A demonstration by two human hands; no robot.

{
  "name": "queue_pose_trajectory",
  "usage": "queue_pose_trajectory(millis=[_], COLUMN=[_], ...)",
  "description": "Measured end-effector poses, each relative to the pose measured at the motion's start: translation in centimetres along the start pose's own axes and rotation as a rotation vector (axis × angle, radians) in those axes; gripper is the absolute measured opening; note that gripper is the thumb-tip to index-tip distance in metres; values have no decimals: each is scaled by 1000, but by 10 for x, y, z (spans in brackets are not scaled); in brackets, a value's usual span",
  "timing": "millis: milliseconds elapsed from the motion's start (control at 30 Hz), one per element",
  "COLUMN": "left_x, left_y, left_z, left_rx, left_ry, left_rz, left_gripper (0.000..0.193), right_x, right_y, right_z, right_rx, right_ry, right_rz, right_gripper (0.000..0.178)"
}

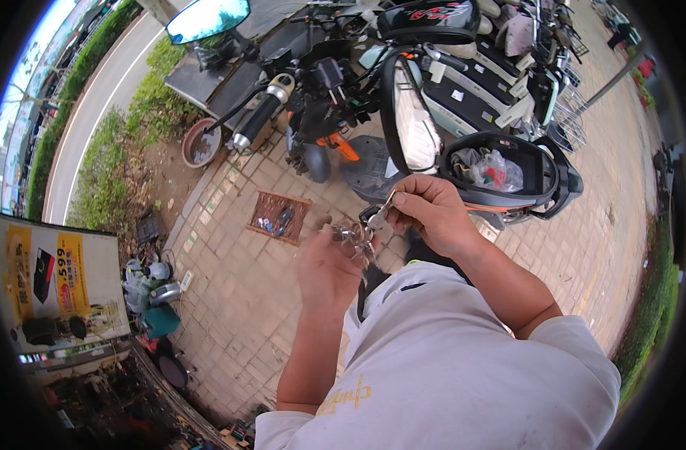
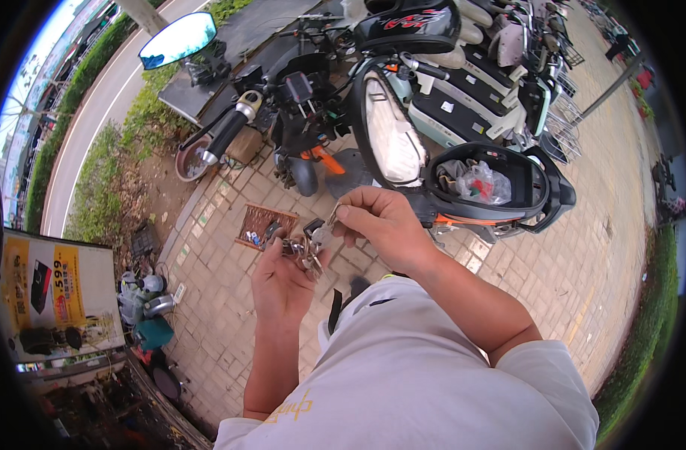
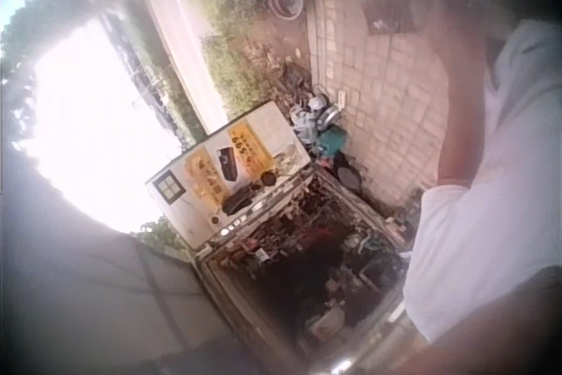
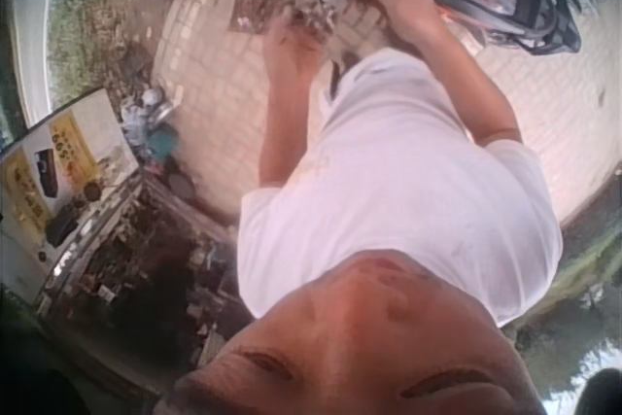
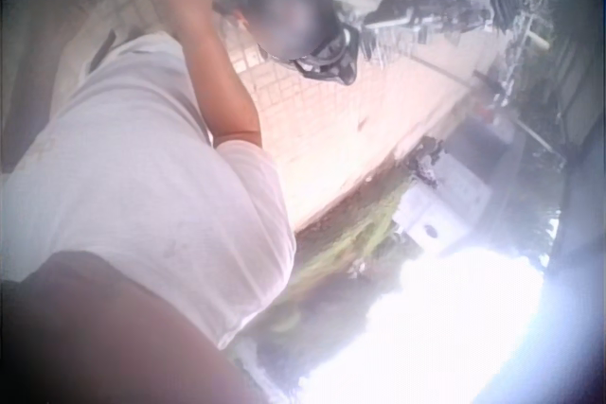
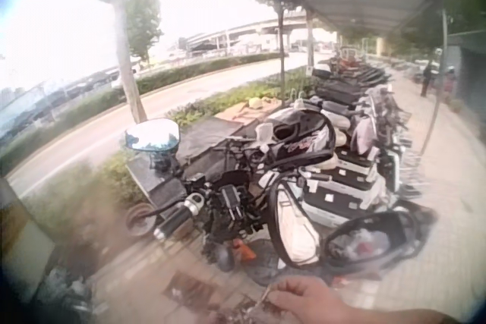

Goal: The person opens the seat of a parked electric scooter and uses a screwdriver to adjust components inside the storage compartment. They then retrieve a set of keys, test them in the ignition, and place the screwdriver on a nearby workbench before moving into a cluttered workshop area.

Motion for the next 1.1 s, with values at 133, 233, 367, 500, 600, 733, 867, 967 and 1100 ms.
queue_pose_trajectory(millis=[133,233,367,500,600,733,867,967,1100], left_x=[-5,-5,4,24,35,43,46,47,47], left_y=[1,-5,-18,-34,-47,-61,-64,-63,-67], left_z=[-2,0,8,25,42,52,59,63,62], left_rx=[12,-1,-23,-52,-13,77,175,225,239], left_ry=[-20,-140,-295,-351,-282,-112,-14,20,29], left_rz=[19,35,42,49,-25,-79,-117,-103,-35], left_gripper=[15,16,20,20,17,17,17,19,22], right_x=[5,2,-17,-41,-53,-71,-83,-88,-84], right_y=[-15,-26,-45,-69,-80,-96,-106,-107,-104], right_z=[-1,-3,-1,6,-1,-5,-9,-20,-33], right_rx=[42,129,275,252,321,436,472,614,794], right_ry=[43,-126,-277,-9,-103,-372,-527,-529,-431], right_rz=[82,163,306,341,294,365,462,473,523], right_gripper=[21,21,27,27,25,28,38,42,46])
Point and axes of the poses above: each hand's wrist, its own y-axis away from the middle knuckle, its own x-axis out of the palm, z = x × y, the point moved 4 cm from there along -y, towards the middle knuckle, and after that the axes turned 3 degrees about -z, right-handed, at the moved point
